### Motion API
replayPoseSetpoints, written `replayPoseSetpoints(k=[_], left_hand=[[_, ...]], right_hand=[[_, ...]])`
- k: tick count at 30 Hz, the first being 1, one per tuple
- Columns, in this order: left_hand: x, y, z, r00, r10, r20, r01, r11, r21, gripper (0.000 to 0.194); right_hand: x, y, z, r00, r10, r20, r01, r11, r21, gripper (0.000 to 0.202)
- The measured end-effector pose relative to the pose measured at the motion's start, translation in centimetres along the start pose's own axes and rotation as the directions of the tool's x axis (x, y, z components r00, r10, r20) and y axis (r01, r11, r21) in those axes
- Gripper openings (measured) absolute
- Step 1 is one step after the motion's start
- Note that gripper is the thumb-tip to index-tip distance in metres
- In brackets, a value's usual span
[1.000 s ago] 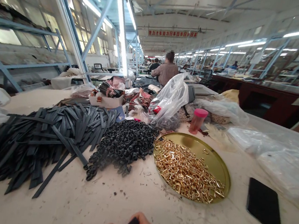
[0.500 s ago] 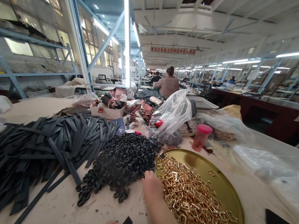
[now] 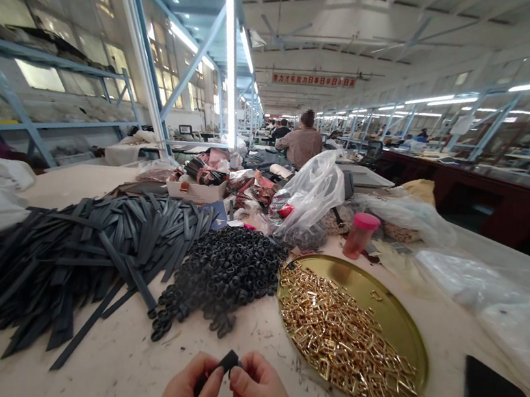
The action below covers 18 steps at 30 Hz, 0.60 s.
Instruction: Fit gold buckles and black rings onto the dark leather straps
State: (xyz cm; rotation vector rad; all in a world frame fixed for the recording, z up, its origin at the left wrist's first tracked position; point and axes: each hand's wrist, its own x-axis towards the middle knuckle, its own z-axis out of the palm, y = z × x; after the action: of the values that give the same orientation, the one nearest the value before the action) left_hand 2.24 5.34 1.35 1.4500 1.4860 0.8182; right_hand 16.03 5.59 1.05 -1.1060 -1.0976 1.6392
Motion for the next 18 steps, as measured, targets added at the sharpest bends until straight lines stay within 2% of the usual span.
replayPoseSetpoints(k=[4, 7, 12, 14, 18], left_hand=[[-1.4, -1.0, -0.1, 0.998, -0.016, 0.053, 0.015, 1.0, 0.021, 0.026], [-2.4, -1.2, -0.4, 0.998, -0.047, 0.037, 0.047, 0.999, -0.001, 0.029], [-3.4, -0.6, -1.0, 0.994, -0.105, 0.01, 0.106, 0.984, -0.145, 0.036], [-3.6, -0.3, -1.1, 0.996, -0.082, 0.033, 0.085, 0.991, -0.107, 0.033], [-3.7, 0.3, -1.4, 0.982, -0.087, 0.169, 0.073, 0.993, 0.09, 0.019]], right_hand=[[-1.5, 0.2, 0.4, 0.999, -0.032, -0.01, 0.033, 0.999, 0.044, 0.041], [-2.0, 0.2, 0.4, 0.996, -0.077, -0.039, 0.077, 0.997, 0.001, 0.041], [-2.4, -0.2, 0.6, 0.991, -0.131, -0.021, 0.127, 0.983, -0.136, 0.041], [-2.7, -0.1, 0.6, 0.989, -0.145, -0.013, 0.142, 0.978, -0.156, 0.04], [-3.3, 0.4, 0.5, 0.983, -0.177, 0.055, 0.184, 0.965, -0.186, 0.041]])
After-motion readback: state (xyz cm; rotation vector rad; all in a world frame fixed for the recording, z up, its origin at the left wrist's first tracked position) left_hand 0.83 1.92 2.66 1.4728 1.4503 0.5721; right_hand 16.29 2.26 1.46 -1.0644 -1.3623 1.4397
